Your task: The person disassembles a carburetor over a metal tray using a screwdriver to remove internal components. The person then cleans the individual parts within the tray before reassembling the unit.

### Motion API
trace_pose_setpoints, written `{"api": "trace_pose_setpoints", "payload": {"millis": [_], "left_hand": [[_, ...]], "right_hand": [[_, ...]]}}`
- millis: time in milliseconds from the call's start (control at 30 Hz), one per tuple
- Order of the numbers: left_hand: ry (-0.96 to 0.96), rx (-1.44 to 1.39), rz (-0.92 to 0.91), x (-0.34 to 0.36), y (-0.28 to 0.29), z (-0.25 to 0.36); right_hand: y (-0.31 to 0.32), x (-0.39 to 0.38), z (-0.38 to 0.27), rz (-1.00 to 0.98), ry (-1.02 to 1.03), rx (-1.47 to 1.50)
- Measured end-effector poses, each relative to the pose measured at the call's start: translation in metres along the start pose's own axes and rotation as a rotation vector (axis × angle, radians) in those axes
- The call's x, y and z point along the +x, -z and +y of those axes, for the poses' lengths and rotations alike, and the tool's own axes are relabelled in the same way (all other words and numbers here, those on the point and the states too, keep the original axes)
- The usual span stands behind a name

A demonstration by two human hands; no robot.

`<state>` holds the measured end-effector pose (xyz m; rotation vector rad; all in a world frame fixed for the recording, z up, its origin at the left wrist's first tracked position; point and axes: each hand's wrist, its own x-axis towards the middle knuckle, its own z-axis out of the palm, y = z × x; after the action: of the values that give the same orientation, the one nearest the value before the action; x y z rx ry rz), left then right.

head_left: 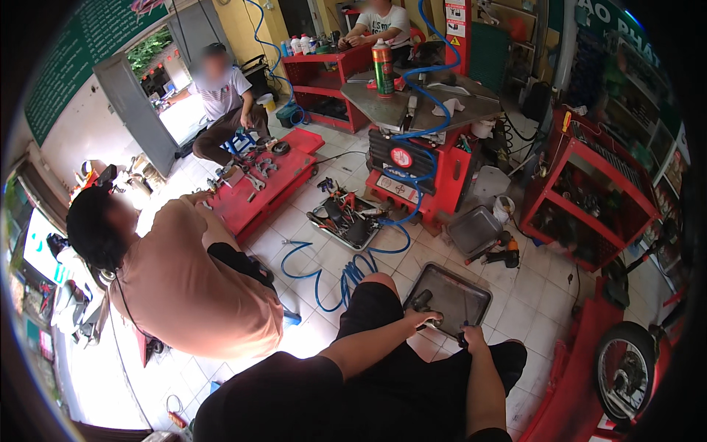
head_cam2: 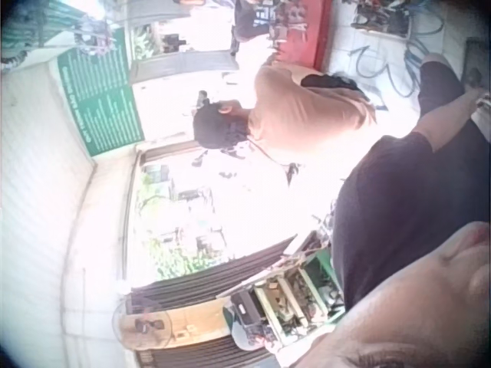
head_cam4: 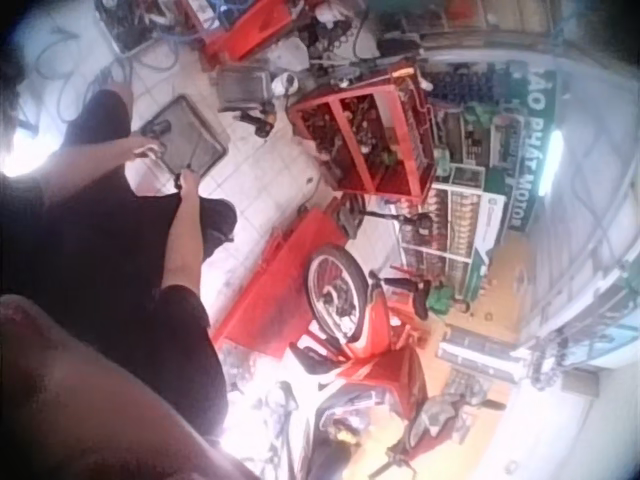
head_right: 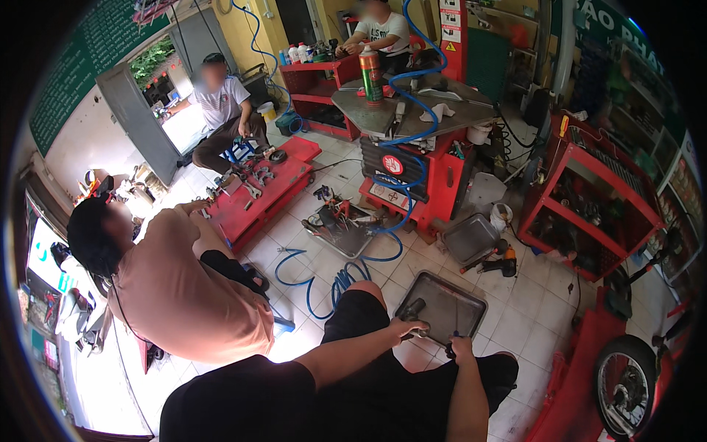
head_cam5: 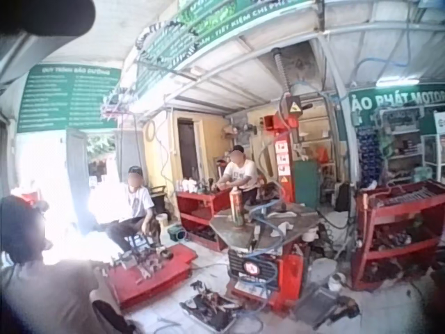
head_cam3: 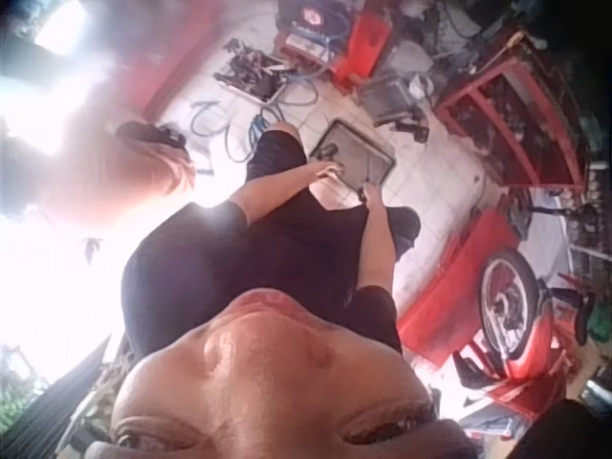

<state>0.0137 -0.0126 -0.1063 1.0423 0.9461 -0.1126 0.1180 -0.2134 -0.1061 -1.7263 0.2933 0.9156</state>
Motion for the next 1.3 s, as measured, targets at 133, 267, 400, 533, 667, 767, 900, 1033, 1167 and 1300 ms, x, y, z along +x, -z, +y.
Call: {"api": "trace_pose_setpoints", "payload": {"millis": [133, 267, 400, 533, 667, 767, 900, 1033, 1167, 1300], "left_hand": [[-0.021, -0.034, -0.054, -0.005, 0.001, 0.003], [-0.024, -0.081, -0.075, -0.012, -0.001, 0.007], [-0.004, -0.073, -0.058, -0.016, -0.001, 0.011], [0.015, -0.001, 0.034, -0.012, -0.002, 0.009], [-0.018, -0.08, -0.057, -0.006, -0.001, 0.004], [-0.028, -0.109, -0.078, -0.006, 0.001, 0.002], [-0.021, -0.102, -0.058, -0.006, 0.0, 0.002], [-0.008, -0.023, -0.024, -0.003, -0.002, 0.0], [-0.023, -0.042, -0.052, -0.004, -0.002, -0.001], [-0.032, -0.054, -0.046, -0.007, 0.001, 0.002]], "right_hand": [[-0.003, 0.0, -0.003, 0.039, 0.094, 0.009], [-0.006, -0.001, -0.007, 0.087, 0.104, 0.025], [-0.005, 0.0, -0.004, 0.053, -0.019, -0.034], [-0.003, 0.003, 0.0, -0.028, 0.046, -0.052], [-0.003, 0.005, 0.001, -0.004, 0.038, -0.049], [-0.003, 0.006, 0.001, 0.011, 0.025, -0.048], [-0.001, 0.007, 0.004, 0.032, 0.002, -0.073], [-0.001, 0.009, 0.006, -0.026, 0.007, -0.044], [-0.003, 0.007, 0.005, -0.037, 0.019, -0.052], [-0.006, 0.004, 0.003, -0.001, 0.03, -0.081]]}}
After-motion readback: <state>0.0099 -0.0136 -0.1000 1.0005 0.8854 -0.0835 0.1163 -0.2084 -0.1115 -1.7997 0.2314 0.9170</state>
